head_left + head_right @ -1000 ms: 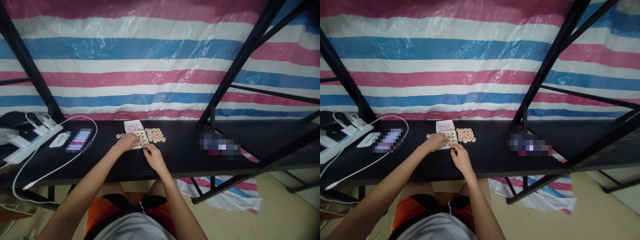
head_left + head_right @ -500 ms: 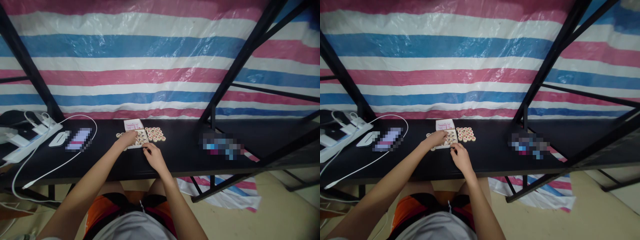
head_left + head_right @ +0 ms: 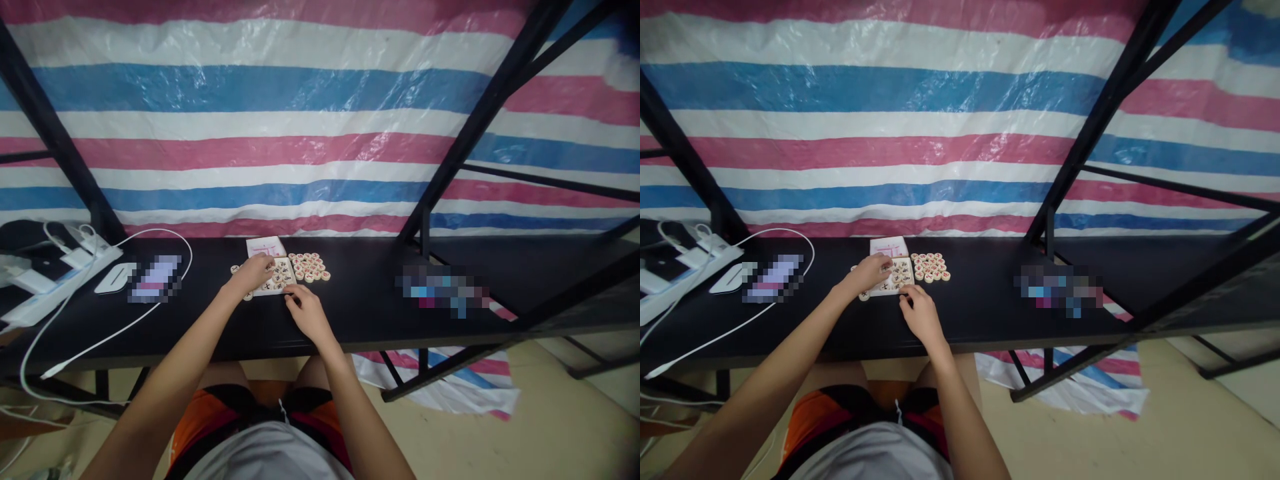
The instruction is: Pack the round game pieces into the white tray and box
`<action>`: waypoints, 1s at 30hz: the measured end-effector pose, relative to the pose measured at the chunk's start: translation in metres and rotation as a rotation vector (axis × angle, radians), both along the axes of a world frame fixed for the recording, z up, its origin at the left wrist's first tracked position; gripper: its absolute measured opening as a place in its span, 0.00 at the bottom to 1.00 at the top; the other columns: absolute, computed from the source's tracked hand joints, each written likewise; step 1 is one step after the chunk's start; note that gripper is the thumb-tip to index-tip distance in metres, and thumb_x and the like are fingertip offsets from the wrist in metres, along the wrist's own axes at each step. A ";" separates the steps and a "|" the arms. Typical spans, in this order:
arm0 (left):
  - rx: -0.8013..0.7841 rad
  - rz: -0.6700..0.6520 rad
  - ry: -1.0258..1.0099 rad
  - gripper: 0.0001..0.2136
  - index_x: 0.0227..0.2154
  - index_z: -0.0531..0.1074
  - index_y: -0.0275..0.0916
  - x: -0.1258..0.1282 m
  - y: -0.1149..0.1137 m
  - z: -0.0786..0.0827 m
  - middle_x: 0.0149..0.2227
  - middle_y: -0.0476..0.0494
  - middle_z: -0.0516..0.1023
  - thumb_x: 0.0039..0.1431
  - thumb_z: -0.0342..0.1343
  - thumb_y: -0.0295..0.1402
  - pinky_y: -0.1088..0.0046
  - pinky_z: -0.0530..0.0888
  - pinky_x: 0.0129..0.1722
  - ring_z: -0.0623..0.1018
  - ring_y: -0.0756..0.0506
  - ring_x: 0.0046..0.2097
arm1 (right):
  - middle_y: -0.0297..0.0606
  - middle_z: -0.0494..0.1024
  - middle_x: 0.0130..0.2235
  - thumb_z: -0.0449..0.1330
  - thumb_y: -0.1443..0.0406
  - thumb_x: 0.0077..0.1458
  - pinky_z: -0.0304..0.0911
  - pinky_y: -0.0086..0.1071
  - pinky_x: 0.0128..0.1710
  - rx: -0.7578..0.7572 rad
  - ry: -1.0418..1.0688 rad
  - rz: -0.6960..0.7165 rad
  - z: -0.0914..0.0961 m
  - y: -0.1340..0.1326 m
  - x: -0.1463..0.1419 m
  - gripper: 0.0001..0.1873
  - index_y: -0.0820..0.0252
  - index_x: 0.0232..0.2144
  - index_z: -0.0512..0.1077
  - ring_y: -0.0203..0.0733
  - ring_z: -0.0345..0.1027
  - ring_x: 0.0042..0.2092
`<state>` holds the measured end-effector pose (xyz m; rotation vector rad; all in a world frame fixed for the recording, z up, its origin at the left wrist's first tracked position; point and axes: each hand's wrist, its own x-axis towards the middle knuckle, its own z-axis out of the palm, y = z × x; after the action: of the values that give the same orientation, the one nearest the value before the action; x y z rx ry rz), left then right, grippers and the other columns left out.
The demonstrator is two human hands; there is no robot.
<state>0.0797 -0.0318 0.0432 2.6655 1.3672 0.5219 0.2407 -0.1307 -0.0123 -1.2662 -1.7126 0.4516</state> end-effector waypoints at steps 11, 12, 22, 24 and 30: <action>0.010 0.389 -0.395 0.04 0.30 0.68 0.39 -0.098 -0.049 -0.030 0.31 0.46 0.70 0.51 0.52 0.33 0.70 0.71 0.38 0.73 0.47 0.34 | 0.40 0.75 0.44 0.51 0.67 0.55 0.65 0.34 0.43 -0.014 0.023 -0.003 -0.001 0.000 0.000 0.12 0.58 0.38 0.73 0.38 0.70 0.36; 0.004 0.406 -0.371 0.04 0.29 0.68 0.39 -0.100 -0.049 -0.034 0.31 0.46 0.70 0.51 0.52 0.32 0.70 0.71 0.37 0.73 0.47 0.33 | 0.40 0.75 0.44 0.51 0.67 0.55 0.65 0.34 0.42 -0.014 0.023 -0.003 -0.001 0.000 0.000 0.12 0.58 0.38 0.73 0.38 0.70 0.36; 0.078 0.239 -0.204 0.12 0.41 0.72 0.38 -0.093 -0.058 -0.047 0.46 0.40 0.72 0.58 0.46 0.31 0.63 0.68 0.52 0.71 0.41 0.49 | 0.40 0.75 0.44 0.51 0.67 0.55 0.65 0.34 0.42 -0.002 0.019 -0.002 -0.002 0.000 0.000 0.12 0.58 0.38 0.73 0.38 0.71 0.35; 0.102 0.251 -0.152 0.15 0.45 0.72 0.37 -0.092 -0.058 -0.048 0.49 0.38 0.70 0.58 0.47 0.33 0.61 0.68 0.52 0.70 0.40 0.50 | 0.40 0.75 0.44 0.51 0.67 0.55 0.65 0.34 0.42 -0.002 0.018 -0.001 -0.002 0.000 0.000 0.12 0.58 0.38 0.73 0.38 0.71 0.35; 0.085 0.257 -0.043 0.18 0.51 0.69 0.40 -0.088 -0.061 -0.047 0.51 0.38 0.70 0.60 0.45 0.34 0.56 0.69 0.49 0.71 0.37 0.50 | 0.41 0.75 0.43 0.51 0.67 0.55 0.65 0.34 0.42 -0.002 0.016 -0.002 -0.001 -0.001 0.000 0.12 0.58 0.38 0.73 0.38 0.70 0.35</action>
<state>-0.0084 -0.0931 -0.0041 2.5383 1.7229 0.6723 0.2410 -0.1313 -0.0130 -1.2622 -1.6980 0.4607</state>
